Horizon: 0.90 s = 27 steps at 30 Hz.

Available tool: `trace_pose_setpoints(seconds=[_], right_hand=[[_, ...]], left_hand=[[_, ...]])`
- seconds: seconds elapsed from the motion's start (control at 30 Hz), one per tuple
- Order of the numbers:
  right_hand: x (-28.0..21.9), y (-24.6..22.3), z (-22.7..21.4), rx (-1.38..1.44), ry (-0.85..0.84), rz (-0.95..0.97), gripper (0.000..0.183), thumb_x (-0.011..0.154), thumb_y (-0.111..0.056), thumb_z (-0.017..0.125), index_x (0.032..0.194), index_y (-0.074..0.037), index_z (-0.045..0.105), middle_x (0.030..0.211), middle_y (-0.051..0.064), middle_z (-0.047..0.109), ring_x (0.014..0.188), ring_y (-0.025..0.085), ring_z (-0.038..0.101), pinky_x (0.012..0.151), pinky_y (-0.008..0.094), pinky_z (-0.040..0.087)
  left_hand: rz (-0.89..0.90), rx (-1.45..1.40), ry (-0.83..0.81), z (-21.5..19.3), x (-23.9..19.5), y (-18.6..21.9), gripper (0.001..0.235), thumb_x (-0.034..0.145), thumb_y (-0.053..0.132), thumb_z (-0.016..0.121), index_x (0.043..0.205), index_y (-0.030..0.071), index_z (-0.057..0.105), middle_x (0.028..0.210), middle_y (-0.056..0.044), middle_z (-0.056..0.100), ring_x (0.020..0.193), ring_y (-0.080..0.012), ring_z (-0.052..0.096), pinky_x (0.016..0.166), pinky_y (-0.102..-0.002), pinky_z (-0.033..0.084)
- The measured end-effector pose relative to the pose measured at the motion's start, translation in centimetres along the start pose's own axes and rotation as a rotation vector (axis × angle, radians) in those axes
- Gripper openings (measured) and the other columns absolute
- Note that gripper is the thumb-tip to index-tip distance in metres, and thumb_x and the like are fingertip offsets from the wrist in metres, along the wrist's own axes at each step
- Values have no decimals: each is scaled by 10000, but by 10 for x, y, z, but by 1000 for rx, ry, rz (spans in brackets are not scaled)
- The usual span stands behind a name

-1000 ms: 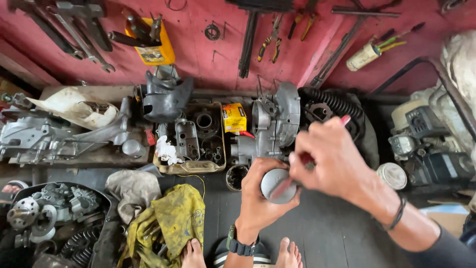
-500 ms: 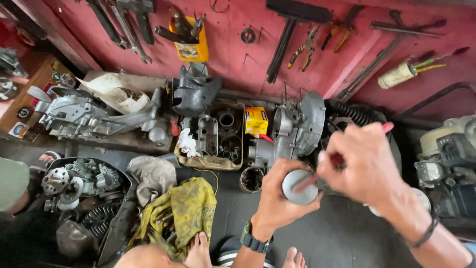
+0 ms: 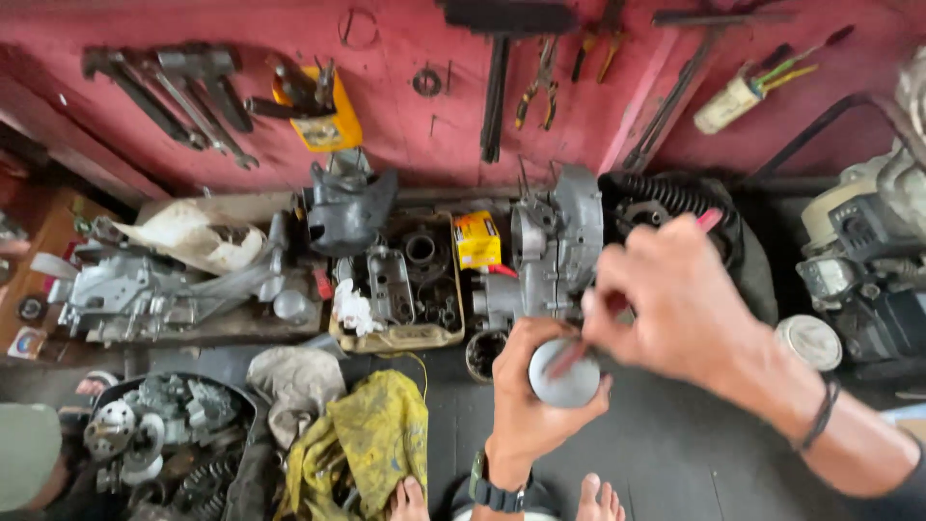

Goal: Cleaning the carbon deposits from the head of a motorcycle piston using an abrasive tool

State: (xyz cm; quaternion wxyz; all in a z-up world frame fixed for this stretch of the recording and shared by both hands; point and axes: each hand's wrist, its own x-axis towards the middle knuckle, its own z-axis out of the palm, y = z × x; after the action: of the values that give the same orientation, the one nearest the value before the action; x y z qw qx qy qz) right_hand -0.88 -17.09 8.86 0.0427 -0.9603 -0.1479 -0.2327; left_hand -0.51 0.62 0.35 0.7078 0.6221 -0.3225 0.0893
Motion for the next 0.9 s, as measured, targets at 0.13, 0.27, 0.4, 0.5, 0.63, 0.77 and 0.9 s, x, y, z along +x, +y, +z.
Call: trace_pose_setpoints(seconds=[0.13,0.27,0.4,0.5,0.63,0.77,0.9], right_hand=[[-4,-7,12,74,4,-95,262,876,-331,624,698,-177,509,603,14,451,552,251,472,656,421,369],[-6,-9,12,44,47,-42,225,857,-256,661,724,-159,508,640,-10,465,583,233,458,711,403,369],[4,11,8,27,43,-28,210,858,-269,643,716,-160,535,608,37,476,566,277,508,658,462,389],[0,7,7,58,50,-13,203,862,-267,623,725,-152,529,616,38,477,563,281,495,656,463,366],[-9,3,13,107,-23,-41,221,855,-281,654,715,-167,527,612,-9,453,566,221,468,726,399,393],[-15,1,15,52,8,16,230,881,-276,640,729,-154,518,642,3,482,580,249,471,725,418,373],[-2,9,11,105,-23,-1,227,829,-278,608,656,-150,537,543,53,481,489,293,492,580,463,361]], left_hand=[[-110,-8,-14,-2,1,-6,519,606,155,786,1087,80,603,1014,-85,655,861,-209,630,786,-324,511],[-81,30,25,-6,-2,-5,485,660,139,834,1083,96,601,1007,-69,632,861,-204,632,804,-312,518],[-61,63,31,-5,3,-4,460,711,171,866,1078,95,598,1020,-66,657,906,-215,658,850,-321,531],[-18,35,25,-4,1,-3,457,726,172,860,1091,98,594,1036,-71,666,932,-231,654,875,-335,531],[-88,-8,19,1,1,-5,426,644,129,820,1025,84,633,955,-57,647,855,-202,615,782,-305,497],[-38,-10,15,0,0,-7,443,686,154,833,1060,78,608,983,-74,641,872,-217,620,802,-319,506],[-75,13,34,1,2,-6,398,699,148,856,1028,114,635,992,-38,703,901,-200,664,840,-305,530]])
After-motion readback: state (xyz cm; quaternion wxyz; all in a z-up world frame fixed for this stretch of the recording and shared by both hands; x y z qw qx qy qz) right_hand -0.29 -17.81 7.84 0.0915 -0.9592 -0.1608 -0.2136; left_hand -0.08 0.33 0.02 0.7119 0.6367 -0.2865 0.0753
